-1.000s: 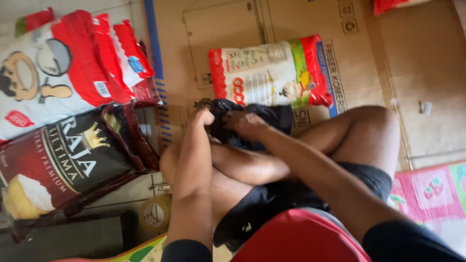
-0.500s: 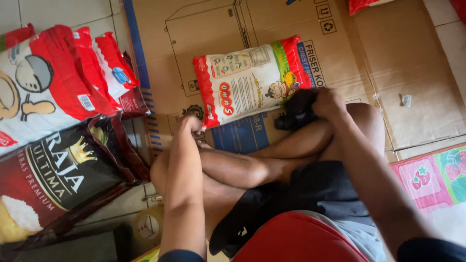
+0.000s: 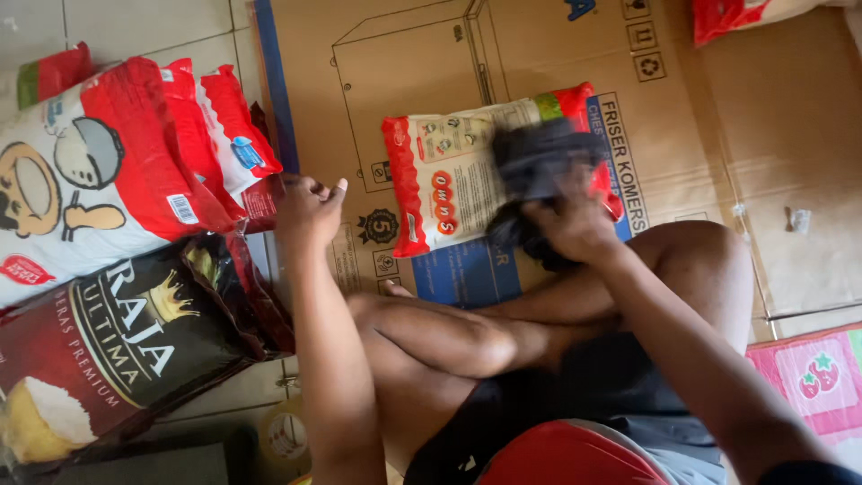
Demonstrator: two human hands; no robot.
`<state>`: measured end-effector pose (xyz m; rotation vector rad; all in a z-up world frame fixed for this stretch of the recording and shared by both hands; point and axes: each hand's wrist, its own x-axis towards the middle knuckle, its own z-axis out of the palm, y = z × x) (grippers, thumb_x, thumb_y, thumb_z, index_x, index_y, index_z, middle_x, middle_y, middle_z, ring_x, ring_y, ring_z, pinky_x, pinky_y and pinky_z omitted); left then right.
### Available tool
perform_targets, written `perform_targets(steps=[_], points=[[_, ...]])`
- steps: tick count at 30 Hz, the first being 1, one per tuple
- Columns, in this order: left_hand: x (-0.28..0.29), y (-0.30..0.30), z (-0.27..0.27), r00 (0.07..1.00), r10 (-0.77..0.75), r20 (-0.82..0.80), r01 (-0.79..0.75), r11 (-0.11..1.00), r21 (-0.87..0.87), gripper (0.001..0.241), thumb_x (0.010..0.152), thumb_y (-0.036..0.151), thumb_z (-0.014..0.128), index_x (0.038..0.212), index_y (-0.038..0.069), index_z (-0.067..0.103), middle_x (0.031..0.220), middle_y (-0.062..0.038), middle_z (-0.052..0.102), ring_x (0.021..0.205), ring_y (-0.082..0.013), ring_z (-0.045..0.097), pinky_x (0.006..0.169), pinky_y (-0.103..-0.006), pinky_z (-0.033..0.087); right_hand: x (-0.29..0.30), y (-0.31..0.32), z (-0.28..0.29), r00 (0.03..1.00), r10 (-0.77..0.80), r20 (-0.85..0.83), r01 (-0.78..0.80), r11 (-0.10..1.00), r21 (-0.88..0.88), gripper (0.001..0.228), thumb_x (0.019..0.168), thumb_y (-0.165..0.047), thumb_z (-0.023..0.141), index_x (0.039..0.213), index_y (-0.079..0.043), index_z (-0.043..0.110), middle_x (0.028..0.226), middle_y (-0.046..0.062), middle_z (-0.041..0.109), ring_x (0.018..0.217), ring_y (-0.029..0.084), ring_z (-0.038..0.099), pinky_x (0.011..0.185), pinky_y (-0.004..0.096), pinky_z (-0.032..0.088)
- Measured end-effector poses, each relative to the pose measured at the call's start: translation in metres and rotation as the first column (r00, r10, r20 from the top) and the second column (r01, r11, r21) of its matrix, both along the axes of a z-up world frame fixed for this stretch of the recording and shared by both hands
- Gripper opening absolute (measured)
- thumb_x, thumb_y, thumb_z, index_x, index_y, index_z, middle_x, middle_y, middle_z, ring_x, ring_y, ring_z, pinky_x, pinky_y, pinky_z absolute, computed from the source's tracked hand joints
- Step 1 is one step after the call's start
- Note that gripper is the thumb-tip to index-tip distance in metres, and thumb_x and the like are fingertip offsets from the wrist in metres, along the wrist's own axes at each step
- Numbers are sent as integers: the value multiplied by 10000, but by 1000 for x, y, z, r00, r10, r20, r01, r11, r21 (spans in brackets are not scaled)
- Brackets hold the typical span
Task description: The person wipes down several bags of rice and other grocery items using a black cloth by hand while sitting on the floor.
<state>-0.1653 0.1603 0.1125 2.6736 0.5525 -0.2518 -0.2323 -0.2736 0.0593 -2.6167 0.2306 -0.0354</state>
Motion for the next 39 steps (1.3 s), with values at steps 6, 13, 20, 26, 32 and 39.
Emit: perform_targets(steps=[6, 13, 20, 26, 32, 39], points=[[-17, -20, 23, 861, -106, -497, 48, 991, -128, 675, 942, 579, 611, 1313, 19, 680, 1385, -289, 644, 1373, -437, 557, 1112, -561, 468, 75, 53, 0, 900, 394, 184, -338, 900, -274, 831, 841, -586, 737, 1585, -340, 460, 1606, 245, 394, 1472, 532, 342, 1023, 860, 292], [12, -20, 3, 943, -21, -332, -25, 991, -134, 665, 932, 696, 544, 1318, 156, 584, 1252, -34, 728, 1180, -328, 662, 910, -476, 489, 178, 136, -6, 926, 179, -334, -299, 885, -356, 831, 907, -802, 387, 1536, -264, 461, 1511, 291, 453, 1432, 500, 327, 1144, 751, 107], [26, -32, -20, 950, -52, -309, 17, 993, -114, 642, 867, 710, 548, 1114, 119, 598, 1143, -139, 733, 1136, -426, 651, 818, -519, 485, 188, 177, -8, 765, 636, -103, -633, 711, -308, 736, 960, -631, 527, 1600, -286, 410, 1455, 207, 524, 1326, 426, 492, 1151, 645, 245], [36, -27, -30, 942, -63, -330, 25, 993, -116, 761, 896, 694, 612, 1374, 103, 608, 1183, -112, 755, 1112, -340, 725, 1011, -518, 541, 103, 201, -33, 511, 858, -56, -797, 448, -405, 652, 822, -661, 599, 1358, -301, 689, 1567, 54, 512, 1556, 368, 253, 1206, 739, 148], [21, -19, -51, 906, -108, -410, 67, 991, -113, 803, 891, 742, 595, 1350, 85, 616, 1297, -133, 716, 1328, -369, 596, 1104, -532, 489, 17, 183, -75, 307, 929, 207, -879, 360, -311, 686, 652, -378, 793, 1284, -176, 620, 1428, 135, 551, 1476, 346, 415, 1228, 706, 172], [21, -18, -50, 934, -56, -353, 7, 990, -139, 769, 885, 705, 636, 1342, 86, 632, 1260, -133, 734, 1311, -371, 610, 1100, -488, 493, 24, 31, 12, 813, 579, 64, -583, 809, 80, 743, 783, -225, 723, 1463, -7, 516, 1477, 242, 483, 1406, 479, 447, 1178, 599, 376]])
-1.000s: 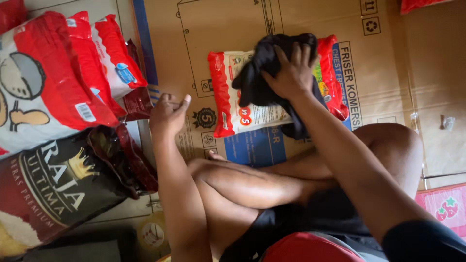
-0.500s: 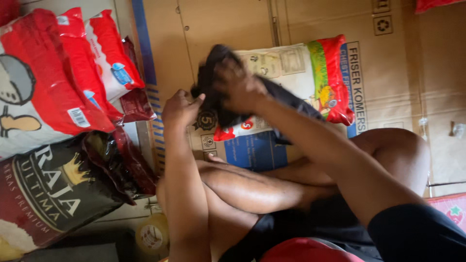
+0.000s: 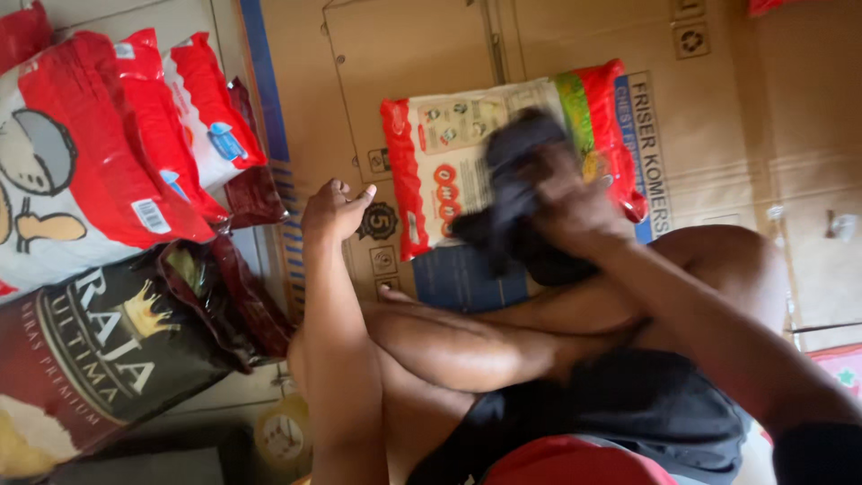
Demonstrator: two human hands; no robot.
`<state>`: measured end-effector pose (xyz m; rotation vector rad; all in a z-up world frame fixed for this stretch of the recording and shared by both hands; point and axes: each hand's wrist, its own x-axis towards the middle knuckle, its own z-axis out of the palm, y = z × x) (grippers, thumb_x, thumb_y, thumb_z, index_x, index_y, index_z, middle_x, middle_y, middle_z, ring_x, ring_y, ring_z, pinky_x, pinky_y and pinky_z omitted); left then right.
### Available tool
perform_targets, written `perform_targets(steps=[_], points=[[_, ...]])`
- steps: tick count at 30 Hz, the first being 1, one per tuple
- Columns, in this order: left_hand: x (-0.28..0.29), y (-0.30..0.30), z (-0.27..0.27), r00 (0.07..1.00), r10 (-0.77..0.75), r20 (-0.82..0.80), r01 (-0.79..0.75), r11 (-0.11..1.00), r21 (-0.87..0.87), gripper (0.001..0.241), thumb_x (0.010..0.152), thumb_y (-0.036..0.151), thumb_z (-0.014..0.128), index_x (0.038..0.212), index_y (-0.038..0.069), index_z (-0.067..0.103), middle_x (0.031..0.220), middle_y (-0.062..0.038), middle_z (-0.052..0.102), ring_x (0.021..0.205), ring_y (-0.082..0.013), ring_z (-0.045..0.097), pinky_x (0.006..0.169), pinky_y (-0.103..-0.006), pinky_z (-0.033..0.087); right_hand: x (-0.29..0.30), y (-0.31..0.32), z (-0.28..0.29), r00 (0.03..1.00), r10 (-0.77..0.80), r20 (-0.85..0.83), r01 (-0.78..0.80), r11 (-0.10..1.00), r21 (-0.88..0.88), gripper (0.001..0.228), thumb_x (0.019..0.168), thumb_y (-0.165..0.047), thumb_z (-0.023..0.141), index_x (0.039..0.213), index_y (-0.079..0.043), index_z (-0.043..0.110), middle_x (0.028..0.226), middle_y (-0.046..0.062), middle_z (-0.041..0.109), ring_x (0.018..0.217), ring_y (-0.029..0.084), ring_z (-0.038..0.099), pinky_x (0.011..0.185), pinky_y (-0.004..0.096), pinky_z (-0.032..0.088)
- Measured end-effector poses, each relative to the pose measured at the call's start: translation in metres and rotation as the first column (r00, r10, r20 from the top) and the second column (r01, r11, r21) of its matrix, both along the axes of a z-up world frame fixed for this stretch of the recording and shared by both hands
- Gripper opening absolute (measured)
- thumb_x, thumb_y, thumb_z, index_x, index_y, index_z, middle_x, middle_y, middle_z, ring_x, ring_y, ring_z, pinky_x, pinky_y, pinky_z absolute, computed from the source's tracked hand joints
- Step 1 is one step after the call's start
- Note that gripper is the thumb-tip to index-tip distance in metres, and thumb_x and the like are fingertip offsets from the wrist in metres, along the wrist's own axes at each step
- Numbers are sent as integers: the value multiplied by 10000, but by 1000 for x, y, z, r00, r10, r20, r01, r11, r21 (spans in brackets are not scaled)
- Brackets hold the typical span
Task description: The person wipes down several bags of rice and other grocery items using a black cloth by hand while sitting on the floor.
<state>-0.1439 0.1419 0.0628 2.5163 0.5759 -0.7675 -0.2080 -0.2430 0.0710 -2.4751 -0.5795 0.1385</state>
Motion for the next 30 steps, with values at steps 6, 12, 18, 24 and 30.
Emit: perform_targets(steps=[6, 12, 18, 24, 30], points=[[16, -22, 3, 992, -118, -38, 117, 993, -32, 781, 893, 726, 611, 1365, 103, 626, 1333, -138, 703, 1339, -349, 589, 1115, -492, 485, -3, -32, -25, 842, -389, 374, 492, 838, -235, 856, 775, -443, 856, 1425, 1, 518, 1505, 294, 444, 1395, 463, 495, 1057, 552, 478], [11, -26, 14, 985, -151, -77, 148, 988, -42, 790, 922, 693, 577, 1393, 60, 610, 1348, -157, 698, 1335, -371, 595, 1109, -505, 491, 21, 49, -27, 966, -100, 240, 153, 965, -213, 1075, 641, -601, 850, 1487, -19, 528, 1604, 259, 425, 1521, 443, 337, 1159, 690, 246], [-7, -32, 34, 992, -108, -58, 107, 994, -28, 803, 905, 703, 605, 1409, 79, 617, 1299, -149, 723, 1298, -380, 625, 1064, -511, 517, 99, 127, -37, 952, 114, 284, -51, 974, -221, 1045, 671, -667, 781, 1504, -98, 504, 1639, 180, 381, 1532, 341, 347, 1175, 641, 264], [4, -16, 7, 989, -105, -101, 108, 994, 23, 803, 893, 752, 569, 1431, 157, 598, 1323, -104, 719, 1322, -322, 610, 1118, -475, 492, 146, 110, -34, 989, -90, 121, 122, 950, -289, 1007, 732, -848, 670, 1465, -169, 545, 1500, 151, 543, 1406, 346, 503, 1141, 622, 310], [8, -25, 9, 986, -48, -157, 40, 998, -49, 807, 869, 727, 536, 1431, 148, 548, 1367, -25, 698, 1271, -290, 637, 1006, -424, 501, 186, -2, -26, 959, -283, -33, 214, 792, -572, 989, 939, -916, 332, 1326, -73, 673, 1299, 168, 707, 1213, 364, 659, 877, 481, 522]])
